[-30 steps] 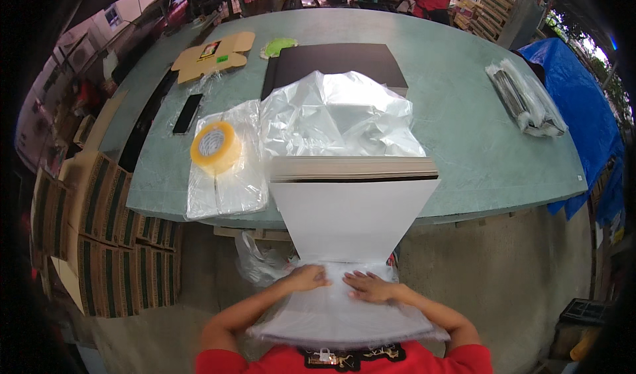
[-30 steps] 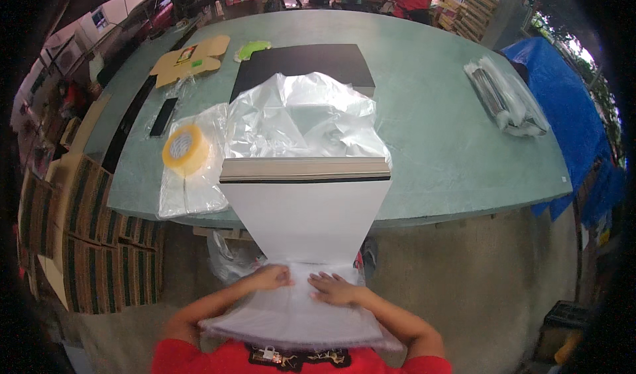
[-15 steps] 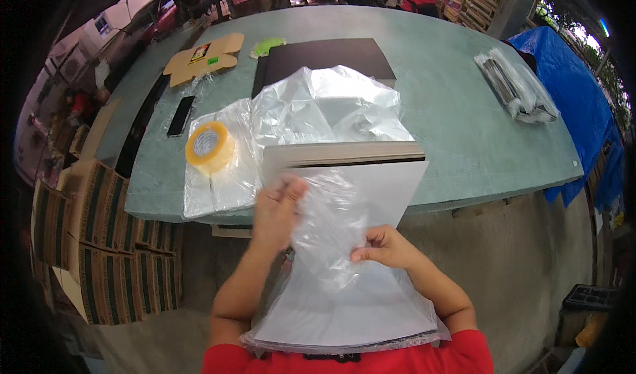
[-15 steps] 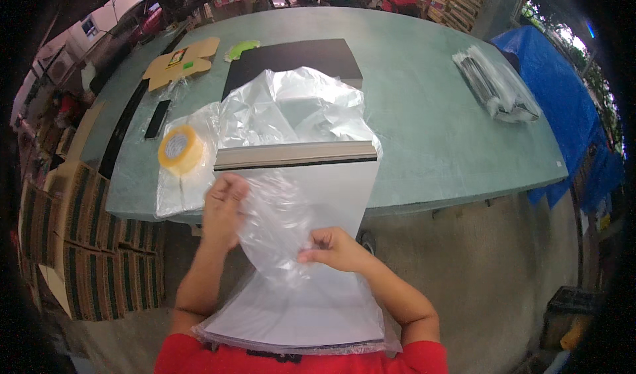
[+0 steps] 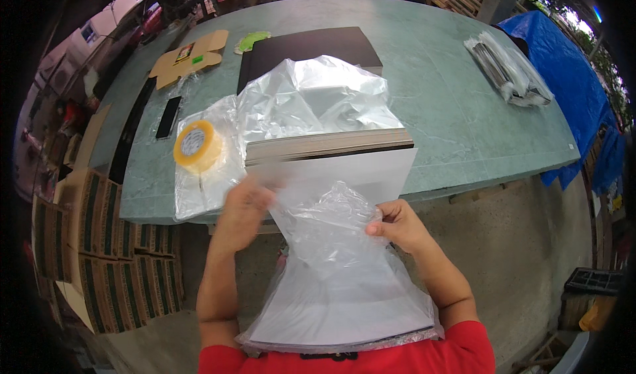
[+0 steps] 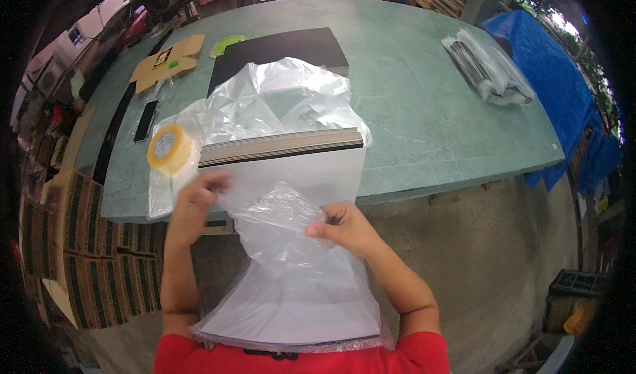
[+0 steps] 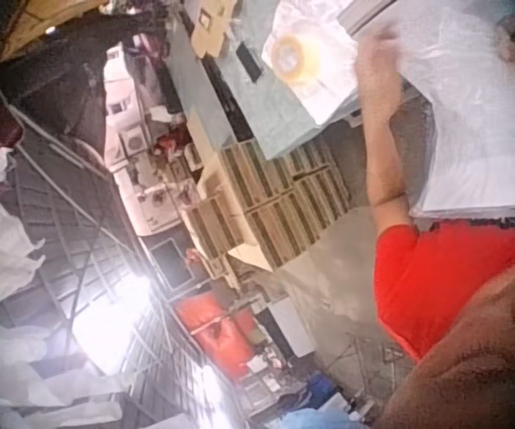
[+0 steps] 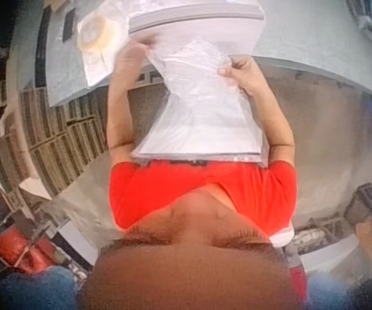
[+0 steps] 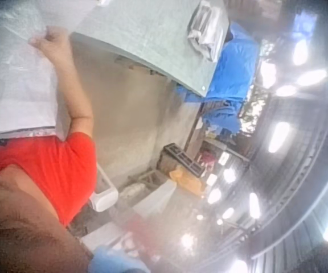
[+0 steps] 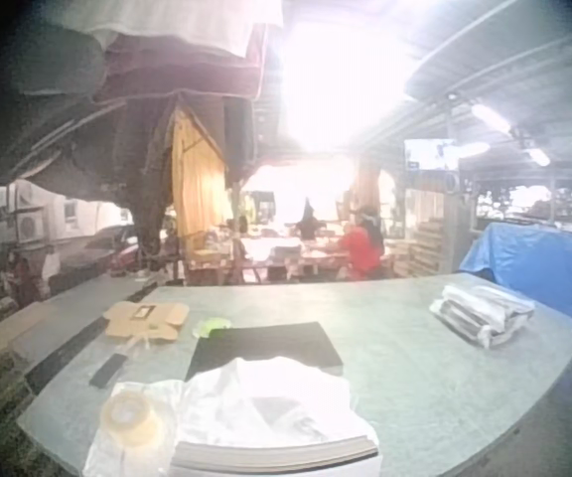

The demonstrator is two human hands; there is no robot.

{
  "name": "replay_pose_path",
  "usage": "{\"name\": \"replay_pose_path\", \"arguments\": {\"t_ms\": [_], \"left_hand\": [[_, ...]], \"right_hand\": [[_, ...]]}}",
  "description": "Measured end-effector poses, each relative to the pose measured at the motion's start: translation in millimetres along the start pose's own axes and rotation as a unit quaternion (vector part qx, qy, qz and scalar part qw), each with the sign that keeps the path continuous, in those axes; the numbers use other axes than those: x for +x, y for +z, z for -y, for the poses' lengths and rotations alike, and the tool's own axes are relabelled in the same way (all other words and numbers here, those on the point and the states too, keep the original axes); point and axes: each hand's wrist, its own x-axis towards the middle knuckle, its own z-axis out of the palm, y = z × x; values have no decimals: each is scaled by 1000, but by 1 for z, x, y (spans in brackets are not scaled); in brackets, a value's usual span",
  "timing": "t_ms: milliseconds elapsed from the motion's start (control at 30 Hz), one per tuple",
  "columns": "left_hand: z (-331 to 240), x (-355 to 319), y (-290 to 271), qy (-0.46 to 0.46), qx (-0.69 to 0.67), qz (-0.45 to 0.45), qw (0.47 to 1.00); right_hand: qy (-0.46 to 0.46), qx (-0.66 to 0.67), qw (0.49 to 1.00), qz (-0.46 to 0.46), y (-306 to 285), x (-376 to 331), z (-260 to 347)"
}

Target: The person wraps individual black tablet-like objects in clear plastic sleeves, sliding each one into a sleeve and then stacking them.

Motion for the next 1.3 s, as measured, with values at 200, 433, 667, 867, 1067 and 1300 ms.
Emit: {"name": "replay_pose_path", "arguments": {"t_ms": [200,433,667,867,1067,1300], "left_hand": [[-36,-19,55,-22,33,155,987],[31,-25,-28,-224,-41,-89,970],[-28,-35,64,-28,106,331,937],[-32,-21,56,9,-31,195,980],[-39,-5,42,-153,-408,63,898],[-2,-15,18,-167,-283,251,910]], "right_hand": [[-52,98,994,-10,24,15,-5],[-78,349,934,4,-3,4,-12],[-331,3,938,-103,44,-8,47],[-326,-49,939,101,6,11,36],[-95,-220,914,328,30,6,4],[13,-129,927,352,22,-11,44]]}}
